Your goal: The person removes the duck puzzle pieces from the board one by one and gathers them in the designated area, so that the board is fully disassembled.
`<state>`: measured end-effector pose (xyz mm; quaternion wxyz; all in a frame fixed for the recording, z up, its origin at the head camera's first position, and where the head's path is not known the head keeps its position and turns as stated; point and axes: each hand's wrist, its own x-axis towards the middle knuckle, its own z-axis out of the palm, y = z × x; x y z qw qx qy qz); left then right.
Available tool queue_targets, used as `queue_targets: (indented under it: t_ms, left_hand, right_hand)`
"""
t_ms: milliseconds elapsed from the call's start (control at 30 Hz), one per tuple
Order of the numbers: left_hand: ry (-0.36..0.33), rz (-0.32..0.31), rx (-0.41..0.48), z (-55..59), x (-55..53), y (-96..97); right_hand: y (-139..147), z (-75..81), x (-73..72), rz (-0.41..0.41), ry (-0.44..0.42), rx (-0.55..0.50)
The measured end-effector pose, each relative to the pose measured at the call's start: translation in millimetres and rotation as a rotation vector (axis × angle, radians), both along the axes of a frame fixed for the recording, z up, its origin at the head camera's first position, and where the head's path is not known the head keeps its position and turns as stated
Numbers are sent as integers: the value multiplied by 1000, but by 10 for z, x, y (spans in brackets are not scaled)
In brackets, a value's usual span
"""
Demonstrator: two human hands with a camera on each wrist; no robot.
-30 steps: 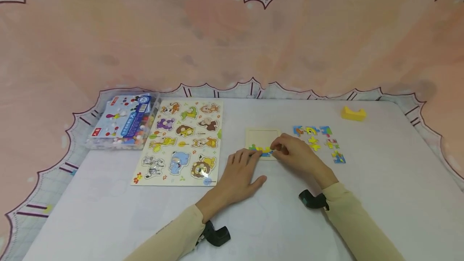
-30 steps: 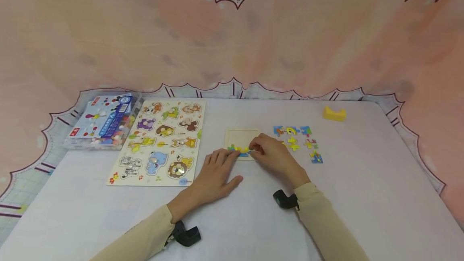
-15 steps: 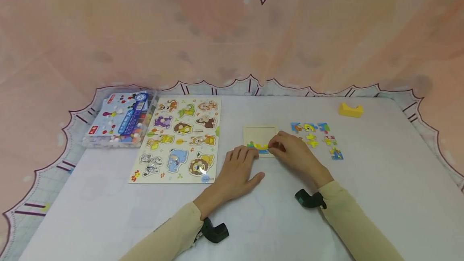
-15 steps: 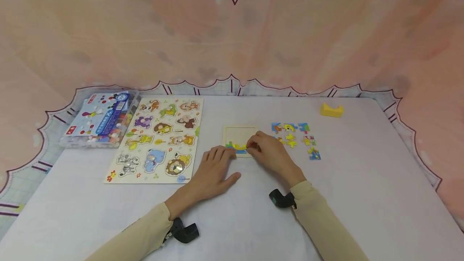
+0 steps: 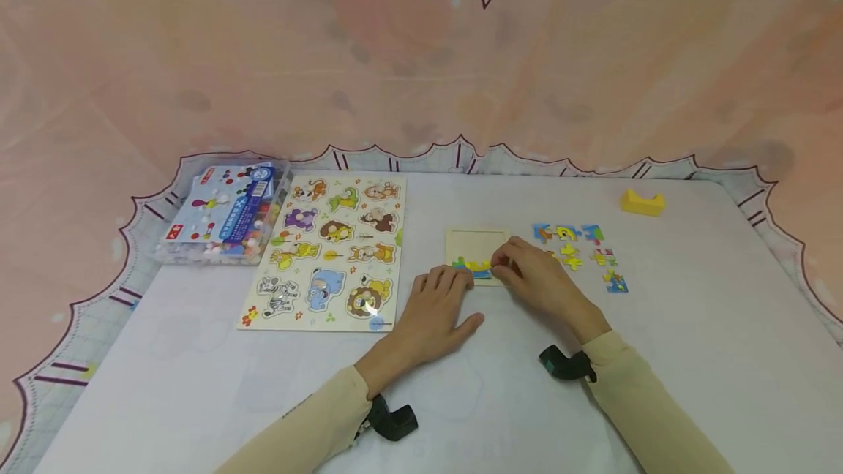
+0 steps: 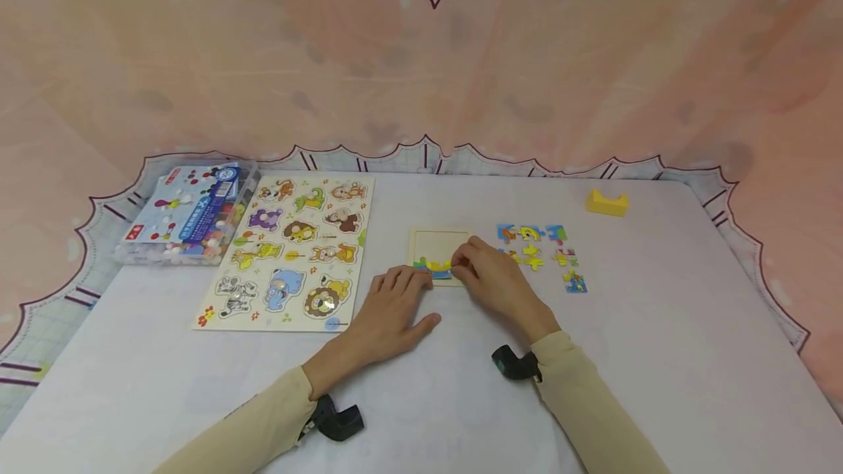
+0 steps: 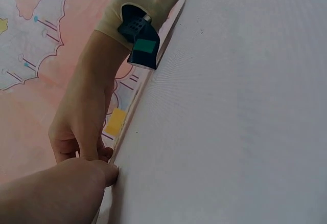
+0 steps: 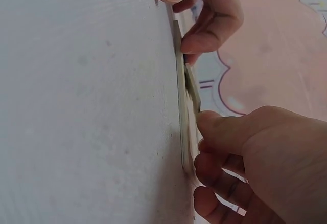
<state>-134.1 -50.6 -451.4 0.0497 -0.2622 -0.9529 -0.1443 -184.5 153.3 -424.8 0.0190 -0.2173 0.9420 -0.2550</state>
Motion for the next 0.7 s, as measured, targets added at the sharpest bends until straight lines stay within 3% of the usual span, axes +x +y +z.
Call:
queue_targets:
  t_ms: [700]
  left_hand:
    - [6,-3,5,1,1,-7]
  right_hand:
    - [-10,51,19,5,-8,4]
